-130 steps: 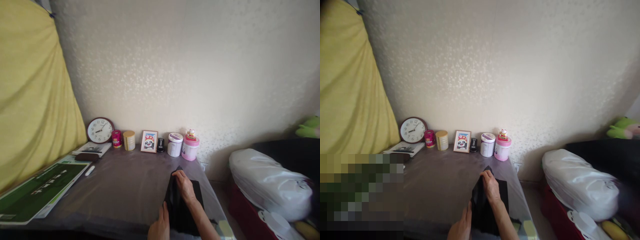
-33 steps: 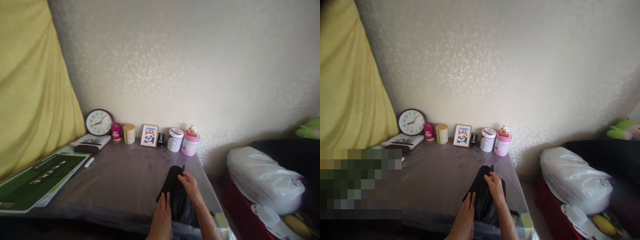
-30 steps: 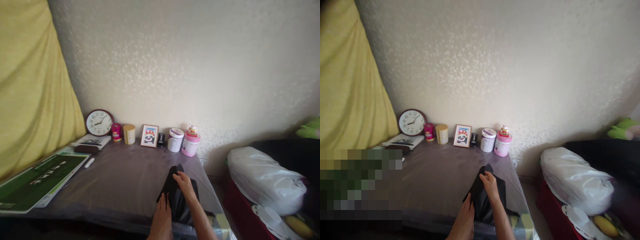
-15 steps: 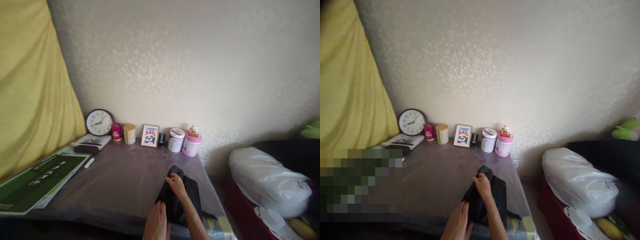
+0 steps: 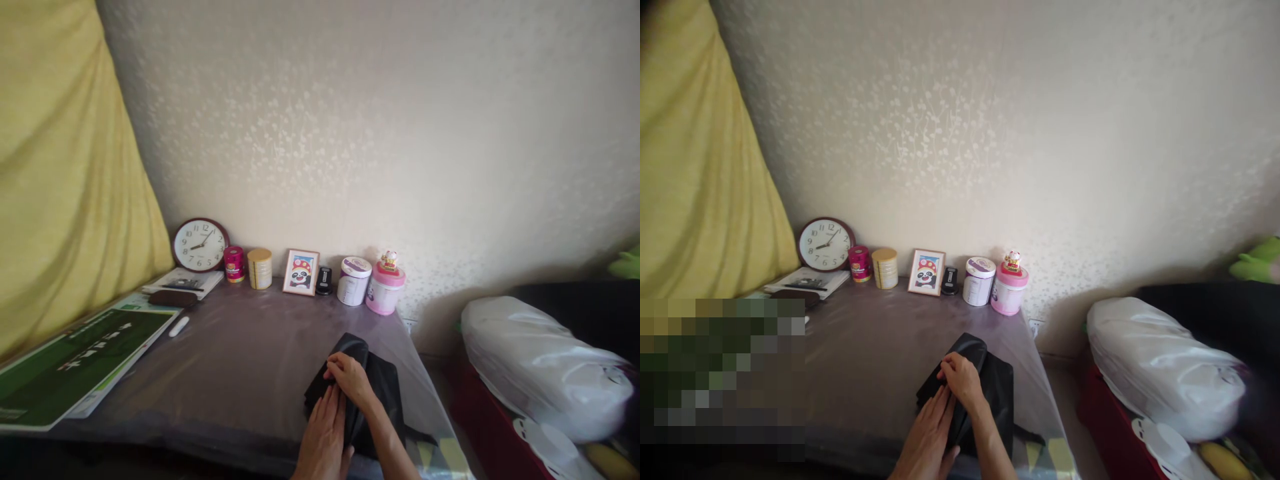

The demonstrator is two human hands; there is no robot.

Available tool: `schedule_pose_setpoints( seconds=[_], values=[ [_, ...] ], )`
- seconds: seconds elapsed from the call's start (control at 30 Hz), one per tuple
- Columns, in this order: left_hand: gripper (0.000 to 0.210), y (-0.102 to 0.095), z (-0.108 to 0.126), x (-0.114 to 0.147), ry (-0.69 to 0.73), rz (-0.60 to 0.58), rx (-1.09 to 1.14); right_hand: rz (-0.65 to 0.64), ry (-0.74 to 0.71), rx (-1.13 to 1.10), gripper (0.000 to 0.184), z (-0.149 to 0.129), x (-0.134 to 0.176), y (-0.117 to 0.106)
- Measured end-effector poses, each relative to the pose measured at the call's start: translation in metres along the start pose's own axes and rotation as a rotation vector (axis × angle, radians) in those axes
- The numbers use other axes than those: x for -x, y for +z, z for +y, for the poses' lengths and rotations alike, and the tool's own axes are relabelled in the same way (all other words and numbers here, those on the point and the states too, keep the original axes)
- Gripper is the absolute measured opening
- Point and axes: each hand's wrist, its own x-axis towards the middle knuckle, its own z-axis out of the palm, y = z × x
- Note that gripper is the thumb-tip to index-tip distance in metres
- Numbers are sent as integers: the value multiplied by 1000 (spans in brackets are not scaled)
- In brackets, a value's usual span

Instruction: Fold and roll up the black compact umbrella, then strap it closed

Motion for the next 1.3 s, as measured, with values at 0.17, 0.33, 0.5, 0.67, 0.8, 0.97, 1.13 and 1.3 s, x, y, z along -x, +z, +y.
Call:
schedule_pose_setpoints(
  seconds=[0.17, 0.33, 0.5, 0.67, 0.8, 0.97, 1.13, 1.3],
  values=[
    [74, 16, 1, 1, 7, 17, -75, 51, -229, 186, 22, -1, 19, 6],
    [67, 31, 2, -1, -22, 77, -157, 115, -439, 239, 27, 10, 26, 3],
    [68, 37, 1, -1, -59, 65, -221, 132, -537, 289, 27, 23, 19, -3],
    [64, 41, 8, -1, -147, 114, -314, 167, -544, 383, 26, 41, 5, -8],
    [64, 48, 11, -2, -184, 143, -355, 151, -516, 443, 28, 49, -6, -12],
    [61, 49, 12, -2, -207, 145, -373, 165, -510, 475, 29, 53, -16, -14],
    [61, 47, 12, -2, -223, 112, -360, 160, -492, 472, 30, 56, -26, -17],
    [67, 44, 10, -5, -281, -60, -244, 152, -433, 482, 32, 60, -42, -22]
  ],
)
